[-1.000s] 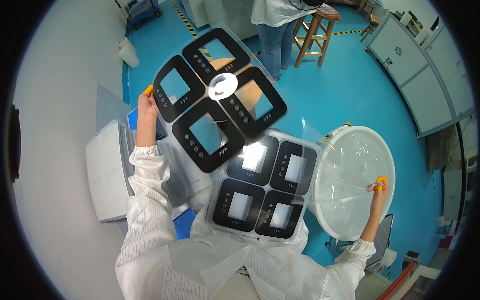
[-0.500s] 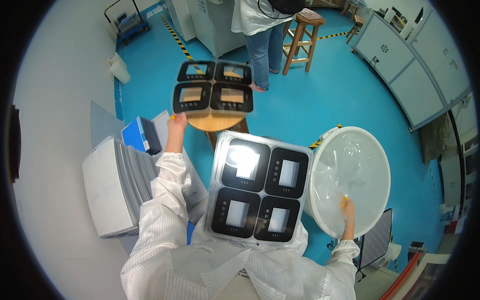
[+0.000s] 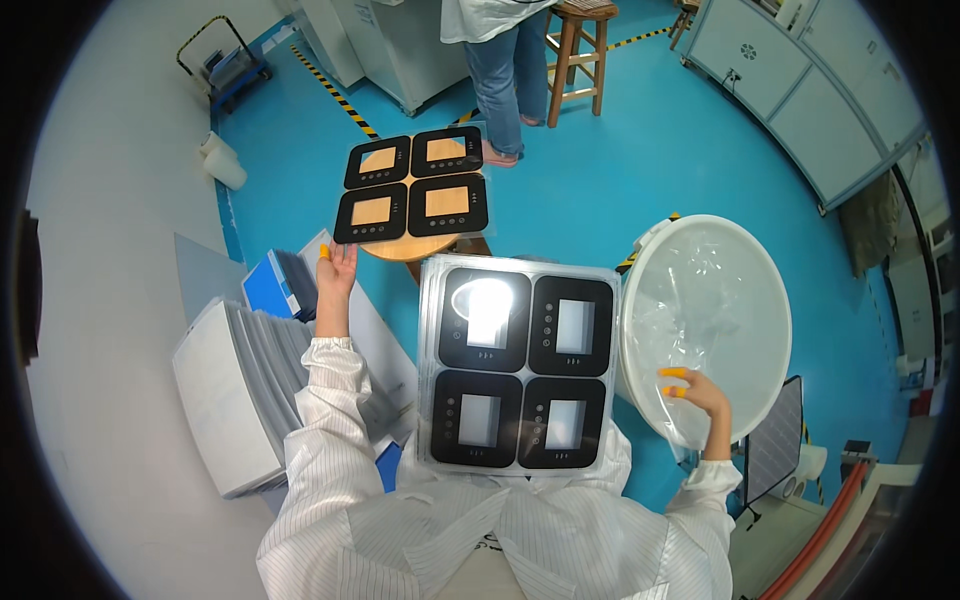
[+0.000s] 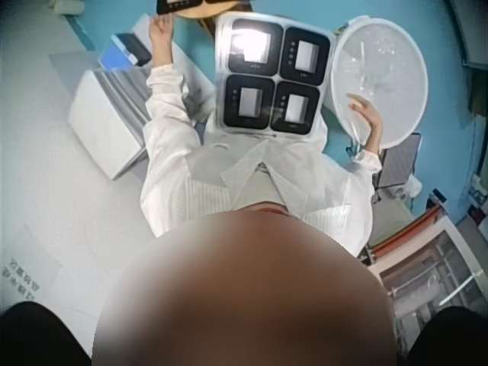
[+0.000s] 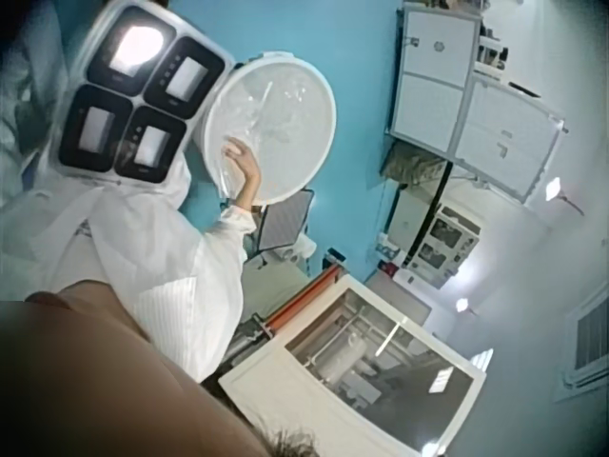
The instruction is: Inspecting electronic interface panels and removing protective film layers.
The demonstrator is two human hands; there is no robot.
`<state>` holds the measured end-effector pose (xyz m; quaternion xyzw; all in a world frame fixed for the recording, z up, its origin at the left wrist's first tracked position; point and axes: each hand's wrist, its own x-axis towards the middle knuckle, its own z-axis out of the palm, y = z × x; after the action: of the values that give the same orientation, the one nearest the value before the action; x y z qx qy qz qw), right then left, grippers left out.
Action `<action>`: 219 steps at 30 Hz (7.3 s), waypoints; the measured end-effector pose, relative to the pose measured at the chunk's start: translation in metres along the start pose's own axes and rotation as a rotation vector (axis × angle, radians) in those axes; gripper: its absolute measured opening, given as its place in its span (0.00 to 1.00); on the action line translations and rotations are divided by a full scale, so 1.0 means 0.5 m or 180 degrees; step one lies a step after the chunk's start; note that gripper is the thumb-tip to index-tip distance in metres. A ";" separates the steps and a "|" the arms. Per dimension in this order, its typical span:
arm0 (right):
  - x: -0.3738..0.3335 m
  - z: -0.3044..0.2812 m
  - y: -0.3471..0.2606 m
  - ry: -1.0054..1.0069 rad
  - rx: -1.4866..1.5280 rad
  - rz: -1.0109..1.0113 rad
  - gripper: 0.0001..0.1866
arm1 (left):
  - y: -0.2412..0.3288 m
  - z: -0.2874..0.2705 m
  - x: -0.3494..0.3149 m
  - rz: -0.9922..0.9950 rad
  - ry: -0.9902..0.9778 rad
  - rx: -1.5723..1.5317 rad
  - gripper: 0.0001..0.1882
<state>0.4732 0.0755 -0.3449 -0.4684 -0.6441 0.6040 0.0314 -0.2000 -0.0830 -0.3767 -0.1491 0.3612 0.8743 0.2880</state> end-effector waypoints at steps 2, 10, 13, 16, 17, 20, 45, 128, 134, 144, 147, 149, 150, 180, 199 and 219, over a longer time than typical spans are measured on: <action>0.040 0.030 0.043 -0.0013 -0.1114 0.0349 0.24 | 0.014 0.001 -0.009 -0.0105 -0.0234 0.0123 0.16; 0.092 -0.021 0.085 0.0325 -0.0668 0.0201 0.15 | 0.017 -0.078 -0.058 -0.0215 -0.0106 0.0804 0.16; 0.086 -0.064 0.071 0.1399 -0.0717 -0.0113 0.12 | -0.028 -0.054 -0.162 -0.0016 -0.0575 0.2204 0.18; 0.084 -0.039 -0.084 0.2409 -0.1520 -0.0779 0.12 | -0.044 -0.027 -0.273 0.0630 -0.1465 0.3201 0.15; 0.081 -0.009 -0.154 0.2479 -0.1292 -0.0986 0.12 | -0.055 -0.029 -0.297 0.1035 -0.1824 0.3381 0.14; 0.101 0.097 -0.295 0.2538 -0.0840 -0.1540 0.12 | -0.080 0.030 -0.422 0.2693 -0.2455 0.4534 0.18; 0.319 0.509 -0.474 0.0945 -0.2444 -0.3082 0.21 | -0.203 0.047 -0.519 0.2567 -0.4353 0.5824 0.28; 0.205 0.455 -0.481 0.0606 -0.2659 -0.4055 0.07 | -0.088 0.016 -0.454 0.2109 -0.1958 0.3342 0.10; 0.143 0.460 -0.415 0.0504 -0.2598 -0.3997 0.12 | -0.096 0.086 -0.387 0.1186 -0.2059 0.2611 0.16; 0.104 0.435 -0.368 0.0163 -0.2002 -0.3695 0.08 | -0.143 0.120 -0.353 0.0449 -0.2207 0.3169 0.14; 0.097 0.416 -0.366 0.0339 -0.1403 -0.3681 0.11 | -0.127 0.137 -0.356 -0.0072 -0.2191 0.2920 0.14; 0.104 0.394 -0.334 0.0580 -0.1001 -0.3593 0.13 | -0.120 0.171 -0.390 -0.0400 -0.1974 0.2492 0.14; 0.109 0.387 -0.322 0.0806 -0.0850 -0.3529 0.13 | -0.119 0.182 -0.400 -0.0712 -0.1738 0.2059 0.16; -0.169 -0.499 0.321 0.3526 0.2108 -0.1269 0.22 | 0.320 0.084 0.015 0.0452 -0.0876 -0.0025 0.14; 0.122 -0.127 0.240 0.1343 0.1541 -0.0010 0.16 | 0.034 0.142 0.033 0.0260 -0.0017 -0.1629 0.17; 0.048 -0.080 0.093 -0.0464 -0.0427 0.1074 0.27 | -0.024 0.025 -0.038 0.1323 0.0544 0.1867 0.14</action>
<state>0.5103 0.1131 -0.3844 -0.5258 -0.5958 0.5887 -0.1483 -0.1782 -0.0750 -0.3656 -0.0562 0.6417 0.7578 0.1036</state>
